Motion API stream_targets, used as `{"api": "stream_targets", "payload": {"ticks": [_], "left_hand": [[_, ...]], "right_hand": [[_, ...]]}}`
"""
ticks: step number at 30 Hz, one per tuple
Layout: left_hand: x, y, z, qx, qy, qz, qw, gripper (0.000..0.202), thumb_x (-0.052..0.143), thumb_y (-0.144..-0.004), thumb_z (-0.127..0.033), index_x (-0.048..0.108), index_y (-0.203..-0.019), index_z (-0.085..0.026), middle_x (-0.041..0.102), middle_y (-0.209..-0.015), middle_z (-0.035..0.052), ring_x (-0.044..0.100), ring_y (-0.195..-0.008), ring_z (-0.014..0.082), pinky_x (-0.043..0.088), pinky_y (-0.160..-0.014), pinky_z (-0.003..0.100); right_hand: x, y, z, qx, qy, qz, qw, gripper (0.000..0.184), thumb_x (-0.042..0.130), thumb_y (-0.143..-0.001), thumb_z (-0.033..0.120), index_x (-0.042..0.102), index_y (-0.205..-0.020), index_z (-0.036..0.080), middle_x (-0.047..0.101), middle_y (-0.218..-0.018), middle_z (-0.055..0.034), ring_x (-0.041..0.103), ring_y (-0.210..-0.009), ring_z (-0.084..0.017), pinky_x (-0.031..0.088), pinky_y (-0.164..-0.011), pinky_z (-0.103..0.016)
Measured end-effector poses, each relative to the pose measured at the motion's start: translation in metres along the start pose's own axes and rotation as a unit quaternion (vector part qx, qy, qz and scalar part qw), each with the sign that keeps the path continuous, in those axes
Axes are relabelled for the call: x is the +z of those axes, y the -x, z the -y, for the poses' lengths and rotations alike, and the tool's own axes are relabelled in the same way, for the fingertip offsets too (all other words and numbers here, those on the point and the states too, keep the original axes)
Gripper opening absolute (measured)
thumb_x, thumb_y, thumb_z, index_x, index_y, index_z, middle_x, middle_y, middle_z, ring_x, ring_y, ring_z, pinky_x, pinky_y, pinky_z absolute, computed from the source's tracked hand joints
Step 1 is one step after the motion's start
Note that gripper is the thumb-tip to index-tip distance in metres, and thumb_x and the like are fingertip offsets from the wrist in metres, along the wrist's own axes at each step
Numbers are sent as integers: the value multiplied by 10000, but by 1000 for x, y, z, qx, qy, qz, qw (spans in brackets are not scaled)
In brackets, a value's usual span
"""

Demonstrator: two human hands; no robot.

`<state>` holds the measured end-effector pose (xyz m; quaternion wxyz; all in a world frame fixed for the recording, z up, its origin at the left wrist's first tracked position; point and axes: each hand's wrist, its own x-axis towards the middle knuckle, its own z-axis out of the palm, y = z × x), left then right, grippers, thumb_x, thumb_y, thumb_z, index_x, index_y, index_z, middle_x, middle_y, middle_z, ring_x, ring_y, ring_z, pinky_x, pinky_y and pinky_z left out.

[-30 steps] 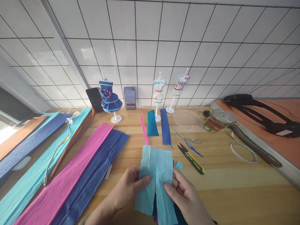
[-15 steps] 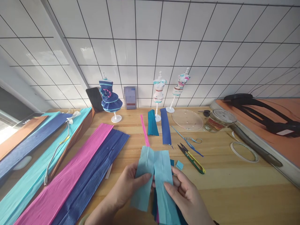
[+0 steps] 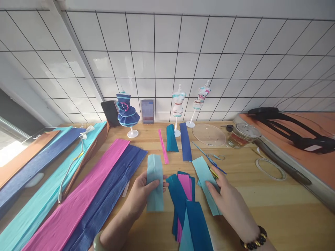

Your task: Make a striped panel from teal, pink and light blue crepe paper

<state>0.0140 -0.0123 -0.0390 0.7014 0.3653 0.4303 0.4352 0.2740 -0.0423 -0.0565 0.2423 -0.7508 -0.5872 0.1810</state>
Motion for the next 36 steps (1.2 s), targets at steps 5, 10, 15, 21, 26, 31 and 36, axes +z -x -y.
{"api": "stream_targets", "payload": {"ticks": [5, 10, 15, 21, 26, 31, 36], "left_hand": [[-3, -2, 0, 2, 45, -37, 998, 315, 711, -728, -399, 647, -904, -147, 717, -955, 90, 688, -797, 225, 536, -691, 312], [-4, -3, 2, 4, 65, -39, 997, 358, 618, -793, -474, 649, -866, -125, 729, -860, 108, 689, -796, 233, 529, -647, 297], [-7, -2, 3, 13, 71, -41, 997, 301, 627, -802, -433, 636, -888, -145, 736, -842, 86, 691, -808, 229, 525, -652, 291], [-10, -3, 1, 22, 75, -47, 996, 284, 663, -775, -383, 651, -928, -143, 729, -925, 107, 687, -843, 253, 528, -649, 307], [-9, -3, -1, 28, 92, -53, 994, 286, 667, -759, -347, 689, -923, -114, 715, -998, 127, 651, -971, 258, 512, -802, 320], [-3, -2, -2, 8, 100, -44, 994, 276, 702, -715, -326, 707, -877, -103, 727, -934, 134, 666, -921, 270, 512, -817, 356], [5, 4, -3, -41, 108, -13, 993, 260, 741, -677, -297, 702, -879, -139, 731, -920, 109, 685, -820, 248, 530, -733, 348]], "right_hand": [[3, 3, 0, -172, 114, -125, 970, 447, 387, -880, 409, 526, -1208, 139, 605, -1102, -171, 547, -1045, -337, 438, -867, -493], [7, 15, 38, -209, -3, 10, 978, 330, 430, -884, 322, 512, -1199, 260, 624, -1072, -67, 576, -986, -231, 462, -856, -387], [22, 5, 63, -110, -68, 165, 978, 467, 525, -768, 202, 515, -1235, 182, 630, -880, -57, 588, -805, -221, 464, -758, -371], [38, -7, 61, -91, -122, 172, 973, 521, 564, -674, 150, 564, -1192, 202, 637, -790, -23, 593, -749, -215, 458, -687, -337], [29, -10, 65, -96, -212, 158, 960, 106, 613, -724, 303, 642, -793, 229, 579, -651, 19, 534, -618, -170, 436, -587, -282], [15, -14, 66, -80, -316, 103, 940, 321, 628, -749, 468, 514, -574, 224, 476, -594, 28, 445, -572, -138, 393, -543, -261], [8, -9, 69, -42, -439, 103, 892, 336, 580, -779, 554, 583, -714, 225, 550, -622, 10, 507, -568, -140, 436, -543, -272]]}}
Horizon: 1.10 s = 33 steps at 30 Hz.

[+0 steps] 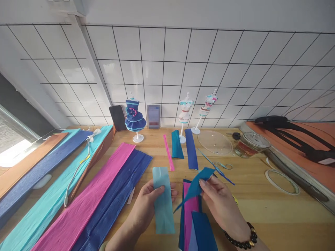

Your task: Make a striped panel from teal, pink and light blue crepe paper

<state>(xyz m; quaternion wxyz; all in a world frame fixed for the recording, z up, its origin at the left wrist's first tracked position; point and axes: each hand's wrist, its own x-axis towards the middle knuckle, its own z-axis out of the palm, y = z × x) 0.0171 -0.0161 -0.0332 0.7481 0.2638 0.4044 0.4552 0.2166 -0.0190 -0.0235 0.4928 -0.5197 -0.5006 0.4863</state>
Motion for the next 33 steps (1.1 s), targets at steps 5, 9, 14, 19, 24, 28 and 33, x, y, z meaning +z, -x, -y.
{"api": "stream_targets", "payload": {"ticks": [5, 9, 14, 19, 24, 28, 33], "left_hand": [[4, 6, 2, -29, -3, 61, 998, 263, 696, -734, -250, 693, -983, -165, 724, -957, 102, 683, -833, 239, 524, -725, 340], [6, 7, 4, -11, 7, 81, 997, 248, 678, -746, -239, 695, -984, -174, 724, -962, 87, 663, -909, 242, 507, -774, 333], [7, 5, 4, -11, 19, 75, 997, 262, 689, -717, -227, 698, -971, -162, 735, -851, 75, 674, -859, 246, 501, -777, 343], [5, 5, 7, -23, 27, 61, 997, 248, 690, -717, -224, 706, -957, -162, 738, -826, 71, 678, -846, 250, 506, -759, 339], [4, 6, 9, -23, 26, 51, 998, 242, 692, -722, -236, 708, -954, -169, 739, -807, 61, 684, -805, 237, 510, -733, 322], [5, 5, 8, -31, 23, 43, 998, 261, 709, -705, -246, 705, -953, -166, 738, -811, 65, 683, -802, 234, 511, -728, 319], [7, 5, 6, -31, 25, 44, 998, 253, 708, -705, -250, 707, -944, -166, 737, -808, 65, 683, -802, 233, 511, -739, 323]], "right_hand": [[12, 7, 8, 135, -219, 117, 959, 233, 676, -761, 426, 631, -858, 220, 607, -658, 9, 510, -504, -105, 425, -506, -242], [24, 10, 3, 101, -149, 90, 979, 219, 652, -788, 428, 620, -842, 219, 568, -645, 34, 533, -595, -108, 463, -627, -237], [31, 11, -4, 48, -7, 22, 999, 247, 649, -763, 454, 593, -828, 222, 505, -617, 55, 489, -571, -109, 443, -566, -210], [33, 11, -3, 34, 15, 19, 999, 276, 603, -782, 471, 596, -924, 234, 578, -712, 23, 559, -672, -147, 481, -647, -239], [33, 12, -7, 44, 27, 22, 998, 306, 584, -792, 483, 577, -954, 224, 590, -758, 5, 570, -708, -162, 488, -679, -258], [33, 13, -12, 46, 28, 13, 998, 321, 592, -796, 475, 572, -992, 220, 576, -746, 9, 563, -716, -159, 483, -674, -251], [34, 14, -12, 31, 23, 12, 999, 266, 597, -802, 457, 593, -962, 244, 561, -712, 23, 550, -665, -144, 483, -650, -233]]}}
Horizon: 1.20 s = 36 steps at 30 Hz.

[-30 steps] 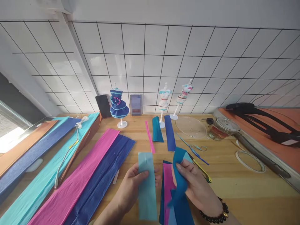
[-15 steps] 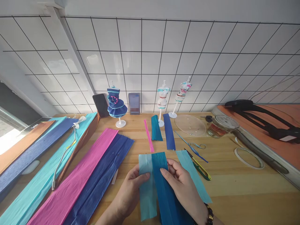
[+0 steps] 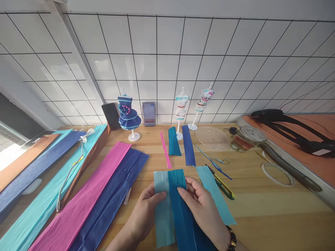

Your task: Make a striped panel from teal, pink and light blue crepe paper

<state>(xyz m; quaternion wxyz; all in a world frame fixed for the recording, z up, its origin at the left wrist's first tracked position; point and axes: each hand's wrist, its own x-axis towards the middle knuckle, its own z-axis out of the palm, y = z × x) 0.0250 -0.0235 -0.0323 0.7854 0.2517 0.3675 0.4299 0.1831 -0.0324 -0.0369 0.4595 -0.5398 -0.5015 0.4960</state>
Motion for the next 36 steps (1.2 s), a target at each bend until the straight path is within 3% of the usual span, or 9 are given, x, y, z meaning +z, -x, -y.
{"api": "stream_targets", "payload": {"ticks": [9, 18, 27, 33, 36], "left_hand": [[-1, 1, 2, 0, -12, -5, 1000, 260, 709, -706, -265, 709, -946, -165, 739, -807, 75, 686, -798, 246, 513, -748, 340], [1, 0, 3, 27, -43, 42, 998, 342, 724, -736, -250, 666, -1064, -175, 730, -943, 94, 682, -841, 254, 515, -779, 373], [2, 0, 4, 20, -54, 7, 998, 287, 753, -702, -285, 701, -953, -155, 739, -835, 83, 690, -735, 237, 527, -732, 355], [1, -1, 3, 19, -59, -6, 998, 308, 770, -676, -313, 717, -936, -158, 739, -802, 74, 685, -701, 222, 525, -722, 342], [1, -1, 2, 16, -68, -7, 998, 289, 765, -681, -299, 721, -932, -162, 736, -786, 64, 679, -698, 205, 518, -730, 325]], "right_hand": [[0, 0, 3, -3, -3, 3, 1000, 245, 592, -807, 455, 585, -933, 246, 535, -681, 30, 535, -628, -141, 484, -633, -234], [1, 0, -4, -13, 5, 16, 1000, 262, 570, -830, 446, 565, -991, 240, 595, -759, 8, 586, -710, -159, 492, -674, -250], [4, 1, -6, -32, 53, -1, 998, 254, 555, -837, 452, 566, -970, 236, 596, -707, 14, 582, -647, -155, 477, -590, -245], [1, 1, -7, -29, 57, 16, 998, 289, 535, -842, 473, 568, -1002, 235, 633, -805, -13, 610, -730, -173, 495, -654, -262], [-2, 1, -3, -21, 73, -27, 997, 343, 583, -803, 485, 570, -1030, 228, 626, -822, -15, 602, -757, -174, 501, -672, -266]]}}
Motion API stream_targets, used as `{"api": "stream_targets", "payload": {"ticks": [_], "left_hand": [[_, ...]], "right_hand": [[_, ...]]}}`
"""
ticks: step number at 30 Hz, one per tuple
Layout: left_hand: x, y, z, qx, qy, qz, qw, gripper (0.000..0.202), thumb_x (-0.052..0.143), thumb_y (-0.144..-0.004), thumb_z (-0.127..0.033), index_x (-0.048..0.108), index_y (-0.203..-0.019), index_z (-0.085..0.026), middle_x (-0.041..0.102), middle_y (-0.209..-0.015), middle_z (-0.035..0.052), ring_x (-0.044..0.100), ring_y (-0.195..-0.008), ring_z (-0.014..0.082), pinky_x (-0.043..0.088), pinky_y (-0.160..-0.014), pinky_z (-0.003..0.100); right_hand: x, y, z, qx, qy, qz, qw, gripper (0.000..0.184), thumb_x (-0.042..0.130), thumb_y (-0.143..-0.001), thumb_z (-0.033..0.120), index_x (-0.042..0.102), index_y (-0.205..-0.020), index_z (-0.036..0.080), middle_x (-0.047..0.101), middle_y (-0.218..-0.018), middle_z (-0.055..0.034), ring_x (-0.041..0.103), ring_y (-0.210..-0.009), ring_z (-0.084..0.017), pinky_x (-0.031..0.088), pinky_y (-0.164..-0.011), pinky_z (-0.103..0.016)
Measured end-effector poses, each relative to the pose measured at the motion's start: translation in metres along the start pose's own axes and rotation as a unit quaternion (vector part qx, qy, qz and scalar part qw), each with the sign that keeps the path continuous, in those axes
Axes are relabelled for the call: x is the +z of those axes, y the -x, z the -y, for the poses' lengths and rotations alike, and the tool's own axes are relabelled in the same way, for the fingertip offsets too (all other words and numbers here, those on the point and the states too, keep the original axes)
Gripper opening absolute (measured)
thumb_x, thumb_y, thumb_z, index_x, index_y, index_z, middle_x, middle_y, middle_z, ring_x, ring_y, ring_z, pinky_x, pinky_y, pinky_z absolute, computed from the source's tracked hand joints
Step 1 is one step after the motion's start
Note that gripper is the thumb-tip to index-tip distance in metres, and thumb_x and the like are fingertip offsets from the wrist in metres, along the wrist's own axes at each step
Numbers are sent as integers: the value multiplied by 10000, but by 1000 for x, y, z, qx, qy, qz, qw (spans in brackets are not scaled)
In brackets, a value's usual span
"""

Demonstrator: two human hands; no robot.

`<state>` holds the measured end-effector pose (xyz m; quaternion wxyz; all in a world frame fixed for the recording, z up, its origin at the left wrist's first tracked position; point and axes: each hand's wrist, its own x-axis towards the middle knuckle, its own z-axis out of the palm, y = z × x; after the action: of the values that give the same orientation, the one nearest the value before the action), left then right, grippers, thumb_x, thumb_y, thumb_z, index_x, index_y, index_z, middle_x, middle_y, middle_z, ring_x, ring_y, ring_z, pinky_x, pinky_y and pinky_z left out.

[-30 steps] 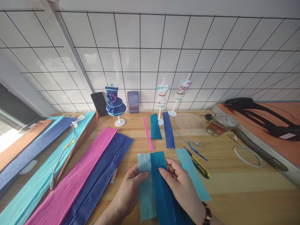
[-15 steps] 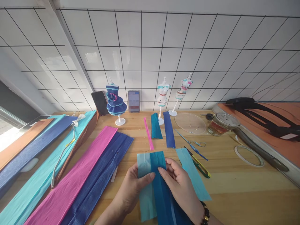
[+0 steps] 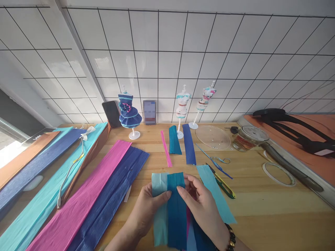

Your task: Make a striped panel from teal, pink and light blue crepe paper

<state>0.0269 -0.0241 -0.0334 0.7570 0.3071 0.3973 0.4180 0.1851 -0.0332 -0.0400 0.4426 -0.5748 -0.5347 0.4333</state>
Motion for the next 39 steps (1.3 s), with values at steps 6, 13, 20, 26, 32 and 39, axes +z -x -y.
{"api": "stream_targets", "payload": {"ticks": [6, 13, 20, 26, 32, 39], "left_hand": [[5, 3, 0, -20, -46, 36, 998, 347, 786, -632, -317, 726, -933, -156, 722, -737, 48, 649, -643, 184, 506, -646, 286], [7, 7, -4, -33, -106, 68, 992, 273, 780, -612, -362, 733, -792, -162, 716, -712, 38, 664, -691, 236, 508, -666, 311], [6, 7, -6, -51, -129, 92, 986, 290, 783, -615, -348, 709, -815, -151, 700, -728, 24, 659, -751, 227, 500, -708, 312], [1, 4, 0, -55, -130, 128, 982, 273, 748, -672, -320, 680, -864, -137, 683, -756, 25, 641, -731, 188, 497, -714, 315], [0, 5, 2, -52, -163, 139, 975, 313, 745, -658, -349, 682, -882, -140, 685, -784, 29, 645, -784, 214, 498, -726, 313], [-4, 4, 4, -42, -259, 135, 955, 359, 740, -636, -399, 694, -888, -147, 674, -731, 6, 628, -718, 184, 483, -634, 249]], "right_hand": [[-4, 0, 8, 17, -62, 21, 998, 438, 630, -758, 435, 525, -1126, 223, 640, -1045, -58, 593, -985, -200, 488, -815, -308], [-7, -1, 4, 34, 10, 4, 999, 430, 587, -781, 430, 516, -1152, 223, 670, -965, -41, 593, -861, -199, 453, -748, -347], [-10, -3, 5, 29, 29, -12, 999, 434, 588, -772, 459, 520, -1128, 222, 675, -933, -27, 539, -669, -153, 437, -634, -317], [-13, -4, 4, 31, 1, -25, 999, 444, 592, -773, 475, 509, -1130, 224, 670, -908, -26, 555, -722, -165, 433, -640, -311], [-17, -7, 4, 26, -25, -51, 998, 462, 620, -748, 482, 524, -1121, 227, 664, -911, -34, 586, -844, -193, 460, -705, -317], [-26, -16, 2, 16, -57, -101, 993, 449, 672, -721, 474, 562, -1083, 233, 659, -914, -27, 585, -881, -179, 470, -746, -295]]}}
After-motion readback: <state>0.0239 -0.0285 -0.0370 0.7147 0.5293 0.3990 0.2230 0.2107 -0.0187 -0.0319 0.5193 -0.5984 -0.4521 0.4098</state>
